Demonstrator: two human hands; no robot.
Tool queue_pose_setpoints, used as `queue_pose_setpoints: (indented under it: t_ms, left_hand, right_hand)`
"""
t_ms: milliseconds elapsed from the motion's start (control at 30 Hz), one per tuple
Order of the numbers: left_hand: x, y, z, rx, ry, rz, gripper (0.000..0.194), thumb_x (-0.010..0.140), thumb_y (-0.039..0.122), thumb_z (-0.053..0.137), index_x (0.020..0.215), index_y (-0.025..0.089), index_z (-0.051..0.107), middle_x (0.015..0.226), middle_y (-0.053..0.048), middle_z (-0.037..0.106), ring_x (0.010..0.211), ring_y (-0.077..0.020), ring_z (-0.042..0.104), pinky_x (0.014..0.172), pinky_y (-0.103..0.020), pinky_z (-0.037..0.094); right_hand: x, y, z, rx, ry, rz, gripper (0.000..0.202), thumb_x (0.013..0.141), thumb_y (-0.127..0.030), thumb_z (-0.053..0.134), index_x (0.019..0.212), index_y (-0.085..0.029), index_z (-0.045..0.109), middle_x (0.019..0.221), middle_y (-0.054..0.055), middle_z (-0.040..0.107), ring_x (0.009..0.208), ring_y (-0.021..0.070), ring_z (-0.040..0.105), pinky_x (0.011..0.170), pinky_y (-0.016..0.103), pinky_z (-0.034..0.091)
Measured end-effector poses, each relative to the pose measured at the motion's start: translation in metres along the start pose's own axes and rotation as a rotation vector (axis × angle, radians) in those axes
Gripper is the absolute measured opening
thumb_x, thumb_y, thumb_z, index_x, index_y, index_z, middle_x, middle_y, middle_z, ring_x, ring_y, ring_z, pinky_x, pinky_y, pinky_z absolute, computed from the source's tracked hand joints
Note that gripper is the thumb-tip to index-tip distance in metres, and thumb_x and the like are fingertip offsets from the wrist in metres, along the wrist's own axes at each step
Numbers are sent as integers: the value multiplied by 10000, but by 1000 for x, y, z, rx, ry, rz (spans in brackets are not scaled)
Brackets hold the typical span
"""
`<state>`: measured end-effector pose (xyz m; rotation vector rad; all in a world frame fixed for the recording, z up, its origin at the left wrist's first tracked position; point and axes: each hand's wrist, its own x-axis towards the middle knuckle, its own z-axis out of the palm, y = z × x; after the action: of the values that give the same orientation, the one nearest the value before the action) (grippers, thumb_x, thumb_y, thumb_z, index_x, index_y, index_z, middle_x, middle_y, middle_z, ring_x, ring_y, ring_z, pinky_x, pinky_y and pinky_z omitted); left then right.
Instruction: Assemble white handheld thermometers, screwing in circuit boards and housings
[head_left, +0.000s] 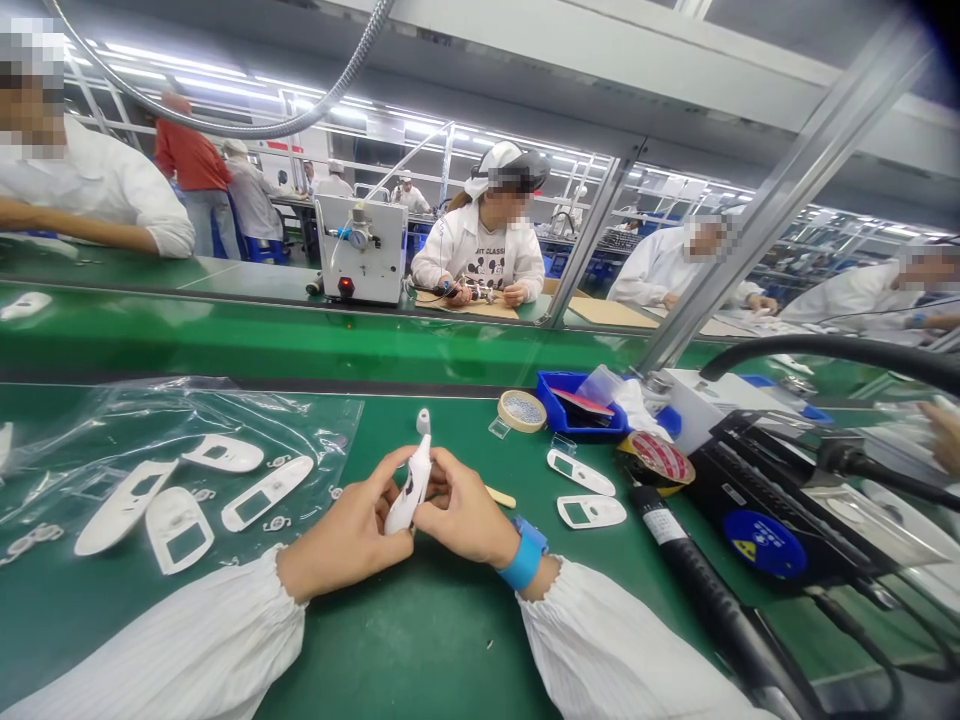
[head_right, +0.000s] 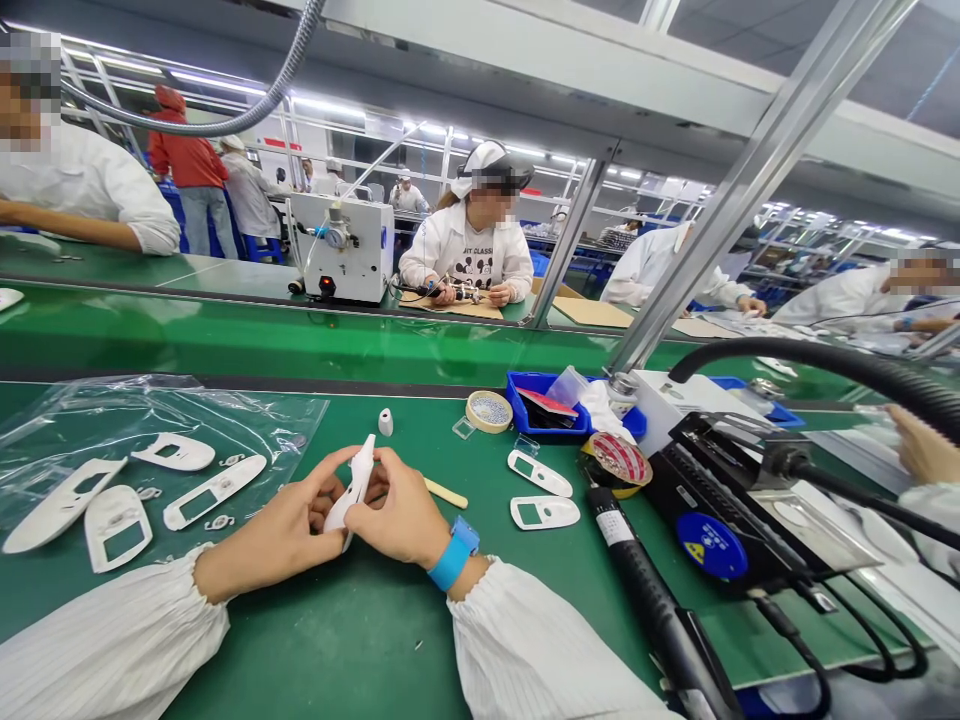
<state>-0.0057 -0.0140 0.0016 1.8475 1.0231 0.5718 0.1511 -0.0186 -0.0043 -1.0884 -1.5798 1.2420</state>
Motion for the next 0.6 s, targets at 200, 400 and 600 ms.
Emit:
queue_pose_setpoints:
  t_ms: [200,400,600]
  left_hand:
    - [0,1,2,-14,17,-12,655,681,143,471,1278,297,252,680,62,473,531,-96,455,482,-213,349]
    - [-1,7,4,-63,8,-65,651,679,137,484,1275,270,259,620,77,474,510,-98,491,481,-209,360]
    - [3,5,0,-108,39,-97,571,712,207,515,1242,250,307,728,37,511,496,-81,456,465,-208,349]
  right_hand:
    - [1,2,1,-6,54,-4,299,588,-104,500,878,-180,490,643,-27,545,597,124,538,598,267,471]
    - [3,7,1,47,87,62,207,602,-143,455,802,-177,496,568,-43,489,512,103,481,504,236,450]
    - [8,4,-5,194,-21,101,226,646,-163,457,852,-176,549,622,-33,492,584,106,494,550,231,455]
